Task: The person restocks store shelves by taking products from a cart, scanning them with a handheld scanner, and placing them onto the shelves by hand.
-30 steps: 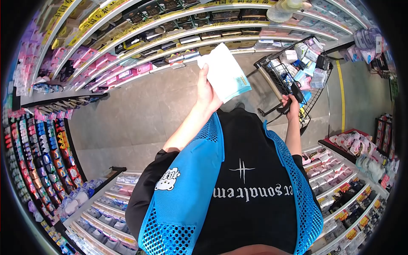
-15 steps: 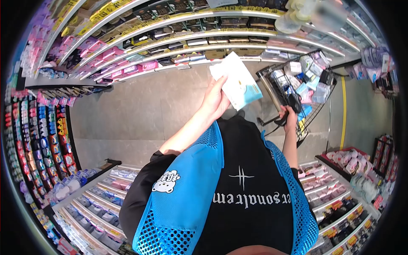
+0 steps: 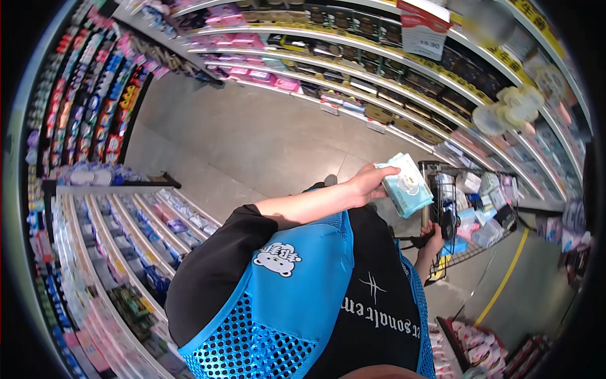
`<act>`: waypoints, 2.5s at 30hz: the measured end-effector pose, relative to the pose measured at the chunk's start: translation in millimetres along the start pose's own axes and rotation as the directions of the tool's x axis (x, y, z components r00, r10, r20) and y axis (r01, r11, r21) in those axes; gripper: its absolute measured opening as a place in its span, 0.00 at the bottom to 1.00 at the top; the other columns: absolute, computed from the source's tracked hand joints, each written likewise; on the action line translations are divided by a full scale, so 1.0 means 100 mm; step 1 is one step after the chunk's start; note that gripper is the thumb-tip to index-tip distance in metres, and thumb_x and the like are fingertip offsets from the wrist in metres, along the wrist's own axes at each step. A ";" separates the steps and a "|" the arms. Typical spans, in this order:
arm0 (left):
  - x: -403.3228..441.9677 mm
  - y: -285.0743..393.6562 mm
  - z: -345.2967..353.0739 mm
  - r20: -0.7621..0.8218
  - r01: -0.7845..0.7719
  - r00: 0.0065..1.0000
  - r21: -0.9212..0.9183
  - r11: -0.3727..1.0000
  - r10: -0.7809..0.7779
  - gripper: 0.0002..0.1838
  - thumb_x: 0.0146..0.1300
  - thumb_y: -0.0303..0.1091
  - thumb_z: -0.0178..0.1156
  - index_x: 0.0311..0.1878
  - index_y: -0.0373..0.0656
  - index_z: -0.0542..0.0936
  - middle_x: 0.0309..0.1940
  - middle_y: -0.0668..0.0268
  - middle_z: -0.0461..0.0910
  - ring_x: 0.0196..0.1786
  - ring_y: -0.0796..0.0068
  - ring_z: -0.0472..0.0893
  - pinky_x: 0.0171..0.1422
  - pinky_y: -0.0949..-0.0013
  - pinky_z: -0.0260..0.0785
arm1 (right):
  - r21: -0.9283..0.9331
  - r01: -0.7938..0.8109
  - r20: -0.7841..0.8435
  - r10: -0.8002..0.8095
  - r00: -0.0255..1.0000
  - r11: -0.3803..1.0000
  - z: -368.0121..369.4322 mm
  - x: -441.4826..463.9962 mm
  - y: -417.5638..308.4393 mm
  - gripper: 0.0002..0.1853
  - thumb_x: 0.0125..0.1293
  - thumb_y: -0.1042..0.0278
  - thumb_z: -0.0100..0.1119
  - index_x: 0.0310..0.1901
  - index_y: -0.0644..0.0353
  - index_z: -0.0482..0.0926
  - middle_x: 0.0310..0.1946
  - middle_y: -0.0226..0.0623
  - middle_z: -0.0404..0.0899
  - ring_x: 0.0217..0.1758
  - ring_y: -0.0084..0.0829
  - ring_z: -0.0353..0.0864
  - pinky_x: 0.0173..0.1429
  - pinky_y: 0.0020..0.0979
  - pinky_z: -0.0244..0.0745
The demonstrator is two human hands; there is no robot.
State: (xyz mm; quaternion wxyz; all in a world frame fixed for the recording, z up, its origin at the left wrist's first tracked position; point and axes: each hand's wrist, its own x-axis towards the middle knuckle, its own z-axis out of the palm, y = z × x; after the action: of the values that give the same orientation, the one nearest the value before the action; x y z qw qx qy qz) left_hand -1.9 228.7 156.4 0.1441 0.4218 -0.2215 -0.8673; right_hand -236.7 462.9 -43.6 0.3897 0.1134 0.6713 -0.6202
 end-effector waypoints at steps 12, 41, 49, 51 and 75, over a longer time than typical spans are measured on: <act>-0.22 -0.31 0.08 -0.130 -0.057 0.990 0.042 0.998 0.062 0.23 0.63 0.26 0.65 0.60 0.40 0.70 0.52 0.62 0.81 0.54 0.69 0.83 0.57 0.65 0.78 | -0.003 -0.002 -0.006 0.002 1.000 1.000 -0.06 -0.01 0.06 0.15 0.67 0.62 0.58 0.47 0.65 0.81 0.44 0.38 0.87 0.28 0.30 0.81 0.31 0.27 0.74; -1.59 0.65 -3.27 -0.061 -0.161 0.987 -0.291 0.943 0.150 0.37 0.59 0.25 0.70 0.67 0.43 0.60 0.56 0.60 0.76 0.57 0.65 0.80 0.58 0.59 0.74 | -0.011 -0.063 0.015 0.063 0.998 0.998 0.72 -1.34 1.14 0.13 0.70 0.60 0.50 0.41 0.61 0.76 0.38 0.38 0.87 0.25 0.24 0.80 0.26 0.22 0.73; -1.64 0.91 -4.09 -0.185 -0.216 0.970 -0.367 0.905 0.156 0.32 0.61 0.33 0.70 0.64 0.44 0.65 0.56 0.60 0.77 0.56 0.67 0.80 0.59 0.60 0.73 | -0.012 -0.113 0.036 0.114 0.993 0.993 1.06 -1.52 1.58 0.14 0.68 0.55 0.52 0.38 0.60 0.76 0.35 0.36 0.85 0.29 0.26 0.78 0.30 0.25 0.71; -1.60 0.99 -4.22 -0.240 -0.205 0.964 -0.407 0.890 0.113 0.30 0.61 0.33 0.70 0.62 0.44 0.66 0.55 0.59 0.77 0.54 0.67 0.80 0.60 0.59 0.73 | -0.211 0.042 0.027 -0.037 0.999 0.977 1.01 -1.44 1.78 0.16 0.70 0.55 0.54 0.41 0.62 0.76 0.38 0.38 0.84 0.36 0.26 0.81 0.37 0.27 0.76; 1.36 3.99 -7.18 -0.428 0.154 0.805 0.820 0.551 0.411 0.37 0.46 0.37 0.76 0.59 0.34 0.72 0.48 0.50 0.84 0.51 0.55 0.85 0.55 0.59 0.78 | 0.089 -0.037 -0.385 0.069 0.920 0.995 3.60 -2.01 2.13 0.13 0.67 0.57 0.54 0.40 0.59 0.79 0.37 0.35 0.86 0.23 0.27 0.75 0.28 0.27 0.69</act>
State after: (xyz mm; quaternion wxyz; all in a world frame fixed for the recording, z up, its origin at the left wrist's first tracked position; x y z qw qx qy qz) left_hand 512.8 -362.6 -125.0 0.0565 0.6613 -0.5778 -0.4750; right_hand 171.7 241.4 -42.4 0.2609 0.2676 0.7063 -0.6012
